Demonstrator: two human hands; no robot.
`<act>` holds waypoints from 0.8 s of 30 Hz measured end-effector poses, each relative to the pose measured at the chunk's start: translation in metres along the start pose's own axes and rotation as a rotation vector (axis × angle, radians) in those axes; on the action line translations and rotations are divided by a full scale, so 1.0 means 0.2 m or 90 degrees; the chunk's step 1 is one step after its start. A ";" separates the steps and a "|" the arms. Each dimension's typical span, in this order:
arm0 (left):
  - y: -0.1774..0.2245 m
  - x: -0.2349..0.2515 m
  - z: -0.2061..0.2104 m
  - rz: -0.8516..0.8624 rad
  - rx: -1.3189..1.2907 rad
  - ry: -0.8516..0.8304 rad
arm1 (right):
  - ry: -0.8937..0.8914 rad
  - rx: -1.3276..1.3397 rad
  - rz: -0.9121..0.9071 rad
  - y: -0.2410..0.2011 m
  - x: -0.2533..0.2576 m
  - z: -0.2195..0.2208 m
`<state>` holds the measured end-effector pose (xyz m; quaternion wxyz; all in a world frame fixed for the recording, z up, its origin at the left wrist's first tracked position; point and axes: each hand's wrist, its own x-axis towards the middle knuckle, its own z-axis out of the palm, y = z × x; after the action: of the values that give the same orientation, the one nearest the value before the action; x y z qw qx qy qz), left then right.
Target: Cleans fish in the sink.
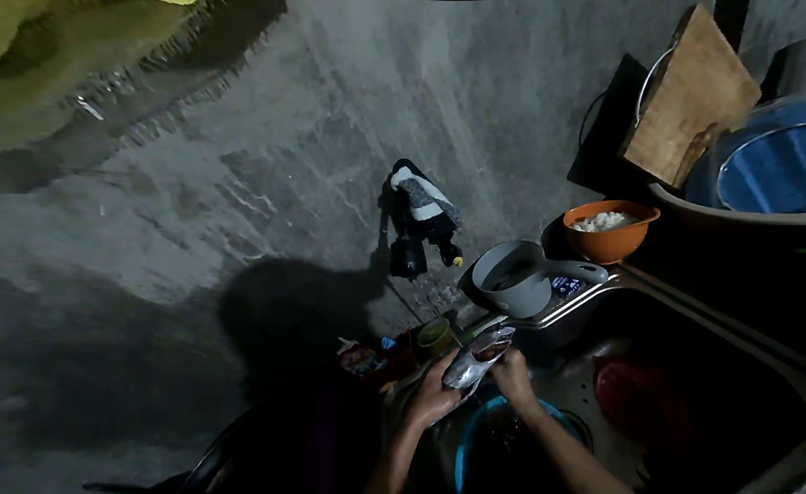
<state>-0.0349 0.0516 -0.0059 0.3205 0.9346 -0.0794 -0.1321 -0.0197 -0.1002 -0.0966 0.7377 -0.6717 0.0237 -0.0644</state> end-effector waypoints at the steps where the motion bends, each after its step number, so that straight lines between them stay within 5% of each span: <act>1: -0.01 0.00 0.00 0.011 -0.007 0.012 | 0.020 0.014 -0.019 0.00 -0.01 0.02; 8: -0.10 0.02 -0.03 0.054 -0.098 0.068 | 0.099 -0.009 -0.164 0.00 -0.07 0.07; 13: -0.15 0.02 -0.04 0.023 -0.150 0.075 | 0.058 -0.069 -0.253 0.00 -0.09 0.06; 20: -0.21 0.03 -0.03 0.010 -0.223 0.088 | -0.131 -0.115 -0.138 -0.07 -0.12 0.00; 24: -0.23 0.04 -0.03 -0.011 -0.217 0.084 | 0.021 -0.189 -0.210 -0.03 -0.22 -0.01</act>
<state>-0.0228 0.0897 -0.0323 0.4777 0.8740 -0.0267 -0.0851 -0.0641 -0.0973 -0.0935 0.6096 -0.7666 -0.0649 -0.1910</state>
